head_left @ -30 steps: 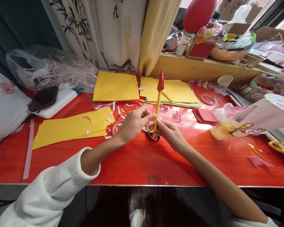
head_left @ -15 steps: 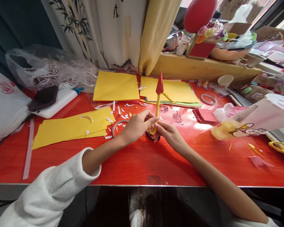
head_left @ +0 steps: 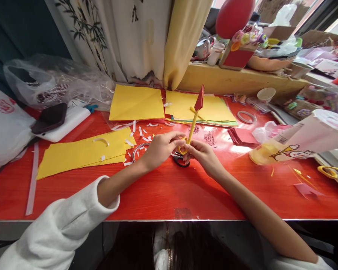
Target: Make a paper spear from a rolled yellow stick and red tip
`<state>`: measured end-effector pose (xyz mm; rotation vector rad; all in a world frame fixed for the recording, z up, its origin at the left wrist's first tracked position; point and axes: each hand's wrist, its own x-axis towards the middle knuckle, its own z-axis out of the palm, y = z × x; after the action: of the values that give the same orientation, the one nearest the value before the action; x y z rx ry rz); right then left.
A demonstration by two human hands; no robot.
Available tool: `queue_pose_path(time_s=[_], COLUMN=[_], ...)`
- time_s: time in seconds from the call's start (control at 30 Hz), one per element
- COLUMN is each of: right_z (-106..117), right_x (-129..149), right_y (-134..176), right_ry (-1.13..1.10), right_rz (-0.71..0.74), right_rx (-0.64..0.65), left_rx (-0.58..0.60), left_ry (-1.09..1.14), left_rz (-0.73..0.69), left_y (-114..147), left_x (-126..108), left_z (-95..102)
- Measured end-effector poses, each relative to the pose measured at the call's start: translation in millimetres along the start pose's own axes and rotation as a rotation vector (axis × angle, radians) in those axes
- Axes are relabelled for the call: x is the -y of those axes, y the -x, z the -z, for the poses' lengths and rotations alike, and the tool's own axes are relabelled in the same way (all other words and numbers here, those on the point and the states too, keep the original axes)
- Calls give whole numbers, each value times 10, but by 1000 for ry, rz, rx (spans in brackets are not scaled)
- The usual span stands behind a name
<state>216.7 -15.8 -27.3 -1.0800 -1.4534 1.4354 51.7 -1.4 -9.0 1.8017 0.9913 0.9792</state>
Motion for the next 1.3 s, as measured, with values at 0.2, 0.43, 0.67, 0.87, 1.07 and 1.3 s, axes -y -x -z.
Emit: queue_pose_path(time_s=[0.2, 0.43, 0.67, 0.87, 1.07, 1.3], right_z=[16, 2, 40, 82, 92, 115], right_x=[58, 9, 31, 23, 46, 76], right_y=[21, 18, 22, -10, -3, 20], right_ry=[-22, -100, -103, -134, -77, -35], right_rz=[-44, -148, -177, -137, -154, -158], right_rx=[44, 59, 114, 113, 134, 183], left_rx=[2, 78, 93, 102, 127, 168], left_ry=[-168, -301, -301, -226, -200, -258], left_rz=[-146, -247, -259, -251, -177, -191], left_y=[-18, -3, -6, 15, 1, -22], left_x=[12, 28, 71, 56, 61, 71], left_z=[19, -15, -23, -26, -23, -12])
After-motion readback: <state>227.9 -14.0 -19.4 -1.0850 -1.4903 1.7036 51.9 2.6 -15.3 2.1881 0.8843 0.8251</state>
